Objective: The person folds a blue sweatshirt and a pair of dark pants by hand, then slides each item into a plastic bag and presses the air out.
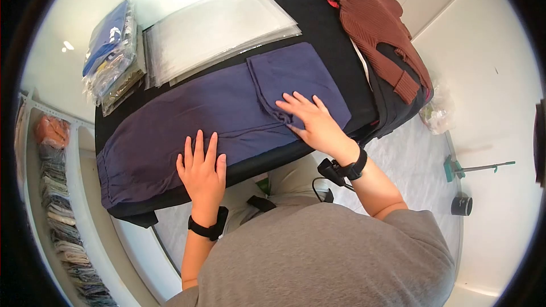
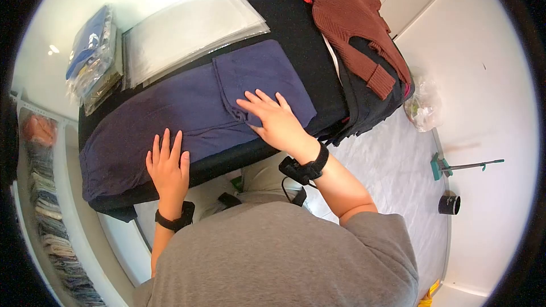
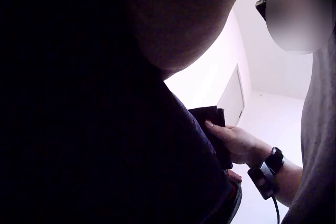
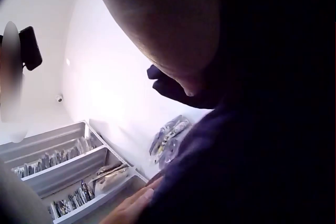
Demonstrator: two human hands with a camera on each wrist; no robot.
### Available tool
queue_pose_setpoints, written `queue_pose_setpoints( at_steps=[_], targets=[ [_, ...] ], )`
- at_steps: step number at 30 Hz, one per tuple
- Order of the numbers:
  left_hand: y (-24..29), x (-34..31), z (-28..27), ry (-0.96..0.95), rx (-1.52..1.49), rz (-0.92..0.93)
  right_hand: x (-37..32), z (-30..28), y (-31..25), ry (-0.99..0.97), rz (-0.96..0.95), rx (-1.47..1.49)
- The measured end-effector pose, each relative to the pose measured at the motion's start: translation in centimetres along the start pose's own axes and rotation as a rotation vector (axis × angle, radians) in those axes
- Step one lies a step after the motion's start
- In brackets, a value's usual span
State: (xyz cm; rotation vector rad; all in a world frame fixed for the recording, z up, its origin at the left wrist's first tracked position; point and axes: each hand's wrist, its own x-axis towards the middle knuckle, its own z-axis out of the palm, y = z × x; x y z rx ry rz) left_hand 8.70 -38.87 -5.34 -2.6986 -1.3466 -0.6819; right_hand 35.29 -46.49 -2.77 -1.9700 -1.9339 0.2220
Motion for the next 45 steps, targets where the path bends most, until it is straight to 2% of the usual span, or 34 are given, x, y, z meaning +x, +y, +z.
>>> queue_pose_setpoints(
  at_steps=[2, 6, 10, 14, 18, 20, 21, 22, 24, 26, 28, 30, 32, 34, 36, 38, 40, 42, 44, 45],
  targets=[
    [0.0, 0.1, 0.0, 0.004, 0.0, -0.003, 0.3, -1.4, -0.8, 0.1, -0.044, -0.019],
    [0.0, 0.0, 0.1, 0.003, 0.002, 0.001, 0.0, 0.2, -0.6, -0.051, -0.137, -0.17],
    [0.1, 0.0, 0.0, 0.003, 0.004, 0.002, -0.1, 0.2, -0.2, -0.036, -0.166, -0.146],
    [0.1, 0.0, 0.1, -0.004, -0.001, 0.001, -0.8, -0.5, -0.3, 0.049, -0.134, -0.102],
    [0.1, 0.0, 0.2, -0.015, 0.008, -0.009, -3.0, -0.7, 0.6, 0.356, 0.16, -0.257],
    [0.1, 0.1, 0.3, -0.016, 0.015, -0.013, -4.0, -0.2, 1.8, 0.386, 0.2, -0.255],
    [0.0, 0.1, 0.3, -0.01, 0.012, -0.008, -4.6, 0.0, 3.1, 0.25, 0.151, -0.261],
    [0.0, 0.0, 0.3, -0.004, 0.009, -0.004, -4.8, -0.3, 3.3, 0.248, 0.15, -0.26],
    [0.0, -0.1, 0.4, -0.005, 0.008, -0.008, -5.1, -1.4, 3.1, 0.188, 0.087, -0.072],
    [-0.1, 0.0, 0.2, -0.001, 0.015, -0.013, -5.3, -2.1, 4.0, 0.159, 0.025, -0.041],
    [0.1, 0.0, 0.0, -0.021, 0.002, -0.006, -5.0, -1.8, 4.8, 0.481, 0.336, 0.443],
    [0.1, 0.0, 0.0, -0.01, -0.006, -0.027, -5.0, -0.6, 5.8, 0.629, 0.615, 0.848],
    [-0.1, 0.0, 0.1, -0.004, -0.03, -0.01, -4.8, -0.6, 5.5, 0.698, 0.619, 1.192],
    [0.0, 0.0, -0.1, -0.002, -0.02, -0.034, -4.8, -0.5, 5.0, 0.602, 0.599, 1.926],
    [-0.1, -0.1, 0.1, 0.015, -0.019, -0.013, -4.3, 0.5, 2.9, 0.657, 0.613, 2.112],
    [-0.1, -0.1, 0.2, 0.025, -0.017, -0.028, -3.4, 1.3, 0.6, 0.599, 0.544, 2.227],
    [-0.1, -0.1, 0.1, 0.045, -0.029, -0.003, -2.1, 2.4, -1.0, 0.558, 0.642, 2.2],
    [-0.2, -0.1, 0.0, 0.045, -0.025, 0.001, -1.1, 3.8, -1.5, 0.54, 0.634, 2.176],
    [-0.3, 0.0, 0.2, 0.093, -0.016, 0.014, -0.4, 4.1, -3.1, 0.749, 0.677, 1.835],
    [-0.4, -0.1, 0.3, 0.107, -0.023, 0.01, -0.3, 3.9, -4.0, 0.774, 0.618, 1.765]
  ],
)
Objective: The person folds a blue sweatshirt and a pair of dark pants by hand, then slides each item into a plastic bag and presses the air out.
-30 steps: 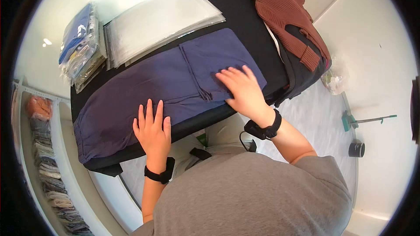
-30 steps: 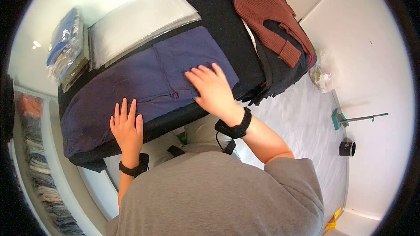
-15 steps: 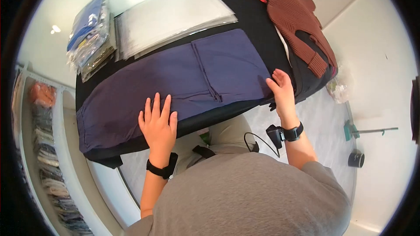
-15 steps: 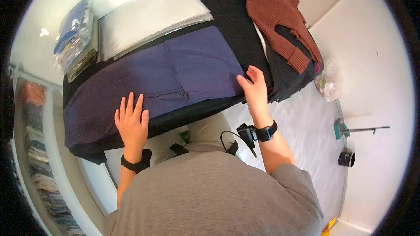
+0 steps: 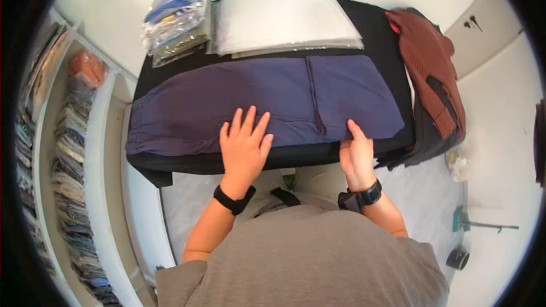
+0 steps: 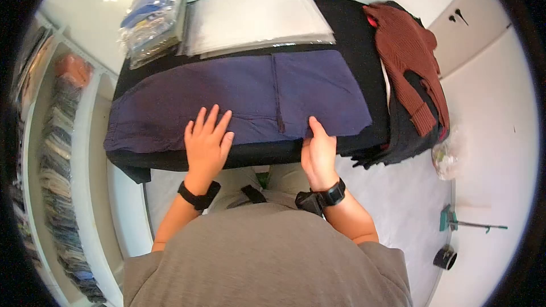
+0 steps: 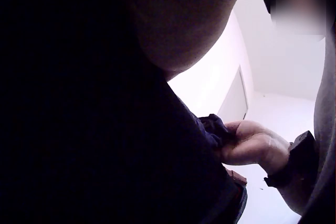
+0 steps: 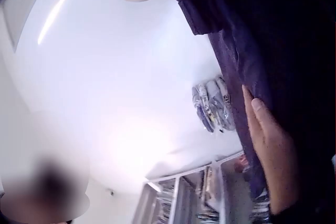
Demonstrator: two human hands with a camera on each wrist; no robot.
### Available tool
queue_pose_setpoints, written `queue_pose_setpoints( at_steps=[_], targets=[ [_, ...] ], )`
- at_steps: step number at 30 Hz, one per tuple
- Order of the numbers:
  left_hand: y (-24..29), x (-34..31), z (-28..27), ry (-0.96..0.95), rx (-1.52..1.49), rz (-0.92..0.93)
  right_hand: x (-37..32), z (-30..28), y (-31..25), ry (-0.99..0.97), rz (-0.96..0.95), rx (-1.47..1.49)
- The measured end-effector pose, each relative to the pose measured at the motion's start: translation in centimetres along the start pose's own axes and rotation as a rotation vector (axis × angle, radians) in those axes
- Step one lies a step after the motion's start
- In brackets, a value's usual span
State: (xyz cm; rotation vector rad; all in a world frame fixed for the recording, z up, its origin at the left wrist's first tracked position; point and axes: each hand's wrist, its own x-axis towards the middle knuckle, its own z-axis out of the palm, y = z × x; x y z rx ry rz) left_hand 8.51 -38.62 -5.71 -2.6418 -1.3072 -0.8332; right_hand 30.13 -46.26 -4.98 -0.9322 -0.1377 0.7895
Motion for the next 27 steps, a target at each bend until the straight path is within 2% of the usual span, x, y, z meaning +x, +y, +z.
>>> queue_pose_setpoints(
  at_steps=[1, 3, 4, 5, 7, 9, 10, 11, 14, 16, 17, 19, 20, 23, 25, 26, 27],
  targets=[
    [-0.1, 0.0, 0.0, 0.0, -0.004, -0.004, -0.5, 0.7, 0.2, -0.022, 0.008, 0.005],
    [0.0, -0.1, 0.0, 0.012, -0.014, -0.012, -1.4, 1.7, 0.6, -0.033, -0.278, -0.285],
    [0.1, -0.2, -0.2, -0.009, -0.03, -0.026, -1.8, 2.0, 0.5, -0.104, -0.342, -0.53],
    [0.0, -0.2, 0.0, 0.019, -0.022, -0.022, -2.2, 2.5, 0.4, -0.241, -0.376, -0.694],
    [0.1, -0.1, -0.3, 0.032, -0.048, -0.028, -2.6, 4.2, 0.2, -0.656, -0.714, -1.135],
    [-0.3, -1.2, 1.1, 0.136, -0.632, -0.282, -3.5, 7.2, 0.2, -1.028, -0.904, -1.527],
    [-0.9, -1.3, 1.4, 0.121, -0.553, -0.111, -3.4, 7.3, 1.6, -1.166, -0.923, -1.57],
    [-0.8, -1.9, 1.6, 0.006, -0.36, -0.134, -3.4, 7.4, 2.6, -1.248, -0.92, -1.621],
    [-0.9, -1.7, 1.6, 0.014, -0.385, -0.18, -3.3, 7.6, 3.3, -1.2, -0.945, -1.612],
    [-1.1, -1.7, 1.1, 0.094, -0.448, -0.115, -3.3, 7.5, 3.2, -1.184, -0.969, -1.641],
    [-1.5, -2.1, 1.1, 0.096, -0.443, -0.121, -3.3, 7.4, 3.3, -1.192, -0.969, -1.636],
    [-2.6, -3.1, 0.7, 0.061, -0.389, 0.04, -3.2, 7.4, 3.5, -1.096, -0.973, -1.543],
    [-3.1, -3.2, 0.3, 0.065, -0.385, 0.033, -3.4, 7.7, 3.4, -1.082, -0.953, -1.52],
    [-4.4, -3.9, -1.9, 0.043, -0.495, 0.0, -3.6, 8.3, 3.6, -1.22, -0.907, -1.588],
    [-5.5, -4.3, -3.2, -0.062, -0.558, 0.12, -3.7, 8.2, 3.8, -1.231, -0.912, -1.611],
    [-6.2, -4.9, -3.9, -0.06, -0.546, 0.112, -3.7, 8.2, 3.9, -1.231, -0.92, -1.643],
    [-7.0, -5.9, -4.7, 0.065, -0.572, -0.012, -3.7, 8.3, 4.0, -1.241, -0.925, -1.629]
  ],
)
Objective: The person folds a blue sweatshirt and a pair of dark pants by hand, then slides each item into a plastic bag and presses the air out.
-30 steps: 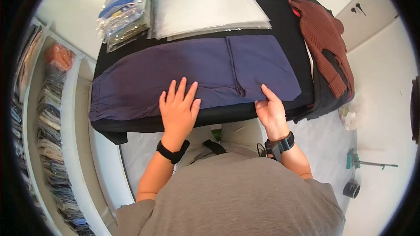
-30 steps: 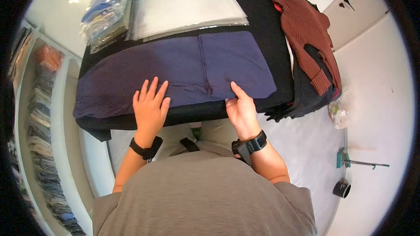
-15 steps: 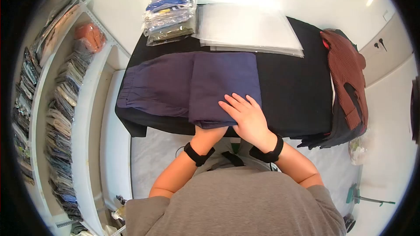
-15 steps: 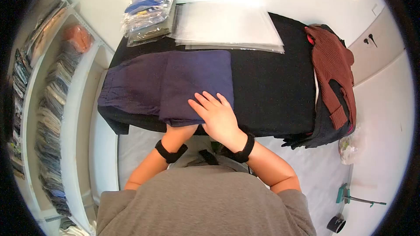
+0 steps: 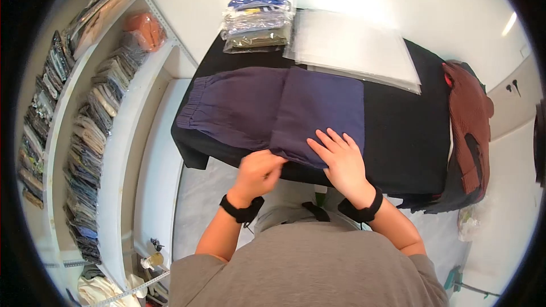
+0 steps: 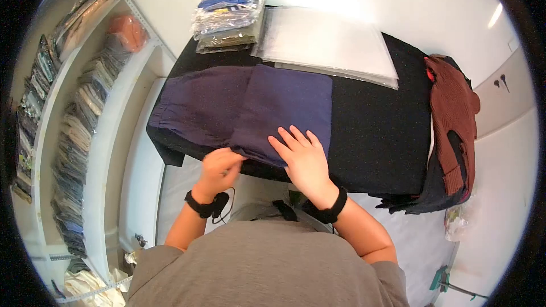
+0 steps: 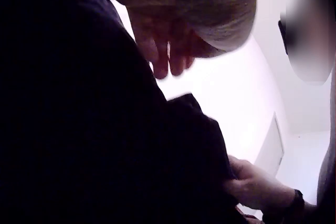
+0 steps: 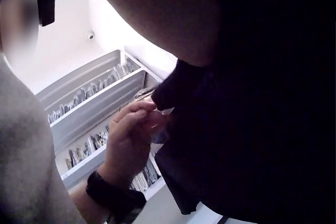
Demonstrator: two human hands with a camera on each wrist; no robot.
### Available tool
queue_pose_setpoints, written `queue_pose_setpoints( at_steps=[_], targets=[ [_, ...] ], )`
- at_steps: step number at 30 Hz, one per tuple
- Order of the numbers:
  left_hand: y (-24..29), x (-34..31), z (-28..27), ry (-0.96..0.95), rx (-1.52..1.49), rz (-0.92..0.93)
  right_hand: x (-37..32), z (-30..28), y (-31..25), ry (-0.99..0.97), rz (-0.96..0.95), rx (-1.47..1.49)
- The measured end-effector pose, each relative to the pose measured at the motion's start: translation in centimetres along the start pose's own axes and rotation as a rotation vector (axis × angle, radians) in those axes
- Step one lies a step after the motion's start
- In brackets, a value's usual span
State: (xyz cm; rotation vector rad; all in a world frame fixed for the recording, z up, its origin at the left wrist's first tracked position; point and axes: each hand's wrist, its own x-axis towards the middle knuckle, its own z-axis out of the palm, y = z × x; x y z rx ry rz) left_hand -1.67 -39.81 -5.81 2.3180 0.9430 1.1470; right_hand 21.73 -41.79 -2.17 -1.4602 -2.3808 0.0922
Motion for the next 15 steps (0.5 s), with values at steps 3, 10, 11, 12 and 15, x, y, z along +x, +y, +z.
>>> queue_pose_setpoints(
  at_steps=[3, 10, 11, 12, 15],
  targets=[
    [-1.8, -2.1, -3.1, 0.564, 0.042, -0.441, 0.2, 0.4, -0.5, -0.015, -0.017, -0.187],
    [-6.5, -0.7, -8.9, 0.915, -0.717, -0.943, 1.2, 0.4, -0.9, -0.107, -0.064, -0.276],
    [-6.9, -0.4, -9.0, 0.912, -0.638, -0.902, 1.2, 0.4, -0.8, -0.113, -0.059, -0.272],
    [-7.5, -0.2, -9.0, 0.906, -0.56, -0.863, 1.1, 0.5, -0.9, -0.111, -0.063, -0.27],
    [-7.2, 0.6, -10.5, 0.56, 0.288, -0.51, 1.1, 0.4, -0.9, -0.107, -0.052, -0.254]
  ],
)
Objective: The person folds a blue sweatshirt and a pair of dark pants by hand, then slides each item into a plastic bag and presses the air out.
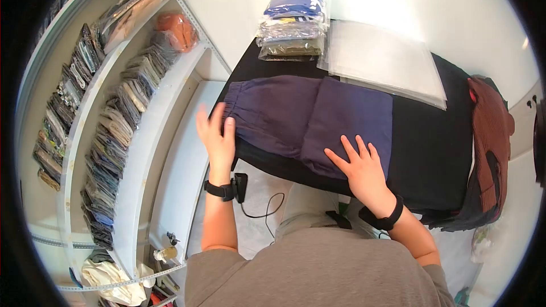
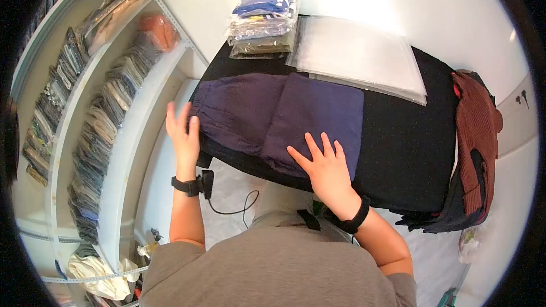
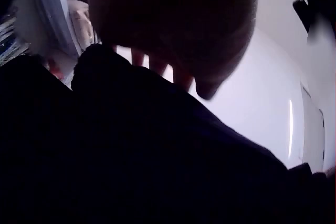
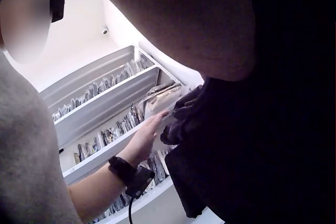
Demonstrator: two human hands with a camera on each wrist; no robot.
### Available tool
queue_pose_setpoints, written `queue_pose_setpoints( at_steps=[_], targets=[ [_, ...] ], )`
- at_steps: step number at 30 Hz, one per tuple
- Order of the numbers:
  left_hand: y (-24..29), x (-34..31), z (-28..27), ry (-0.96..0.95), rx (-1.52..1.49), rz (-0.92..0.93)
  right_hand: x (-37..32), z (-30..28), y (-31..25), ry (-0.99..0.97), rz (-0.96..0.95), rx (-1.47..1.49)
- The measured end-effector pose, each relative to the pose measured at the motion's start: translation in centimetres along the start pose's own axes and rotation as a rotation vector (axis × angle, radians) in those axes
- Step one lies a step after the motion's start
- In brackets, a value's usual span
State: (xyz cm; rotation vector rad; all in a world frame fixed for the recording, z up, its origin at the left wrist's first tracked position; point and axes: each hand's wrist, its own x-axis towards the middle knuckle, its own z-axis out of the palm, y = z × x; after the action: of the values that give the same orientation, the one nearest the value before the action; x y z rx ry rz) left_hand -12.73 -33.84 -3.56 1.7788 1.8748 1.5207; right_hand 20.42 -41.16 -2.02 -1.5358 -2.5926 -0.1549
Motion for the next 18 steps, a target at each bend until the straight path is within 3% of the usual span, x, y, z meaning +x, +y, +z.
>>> queue_pose_setpoints(
  at_steps=[1, 3, 6, 10, 11, 13, 17, 18],
  targets=[
    [0.9, 0.4, -0.4, -0.116, 0.424, 0.408, 0.0, 0.0, 0.0, -0.006, 0.0, 0.0],
    [-0.1, 0.4, 0.3, -0.52, 0.491, 0.352, 0.1, -0.1, 0.0, -0.013, -0.001, 0.0],
    [-0.7, 1.5, 0.5, -0.468, 0.498, 0.195, -0.1, 0.1, -0.1, -0.017, -0.002, 0.0],
    [-4.2, 2.0, 1.7, -0.306, 0.27, 0.183, -0.1, 0.2, 0.1, 0.006, 0.011, -0.011],
    [-3.4, 1.4, 1.7, -0.101, 0.289, 0.09, -0.1, 0.3, 0.1, 0.001, 0.011, -0.004],
    [-2.7, 1.2, 1.5, -0.001, 0.492, -0.3, -0.2, 0.4, 0.2, 0.004, 0.018, -0.007],
    [-2.6, 2.3, 0.8, -0.054, 0.428, -0.386, -0.3, 0.4, 0.3, 0.04, -0.003, 0.021],
    [-2.3, 2.9, 0.2, -0.122, -0.028, -0.603, -0.3, 0.3, 0.3, 0.043, -0.003, 0.025]
  ],
)
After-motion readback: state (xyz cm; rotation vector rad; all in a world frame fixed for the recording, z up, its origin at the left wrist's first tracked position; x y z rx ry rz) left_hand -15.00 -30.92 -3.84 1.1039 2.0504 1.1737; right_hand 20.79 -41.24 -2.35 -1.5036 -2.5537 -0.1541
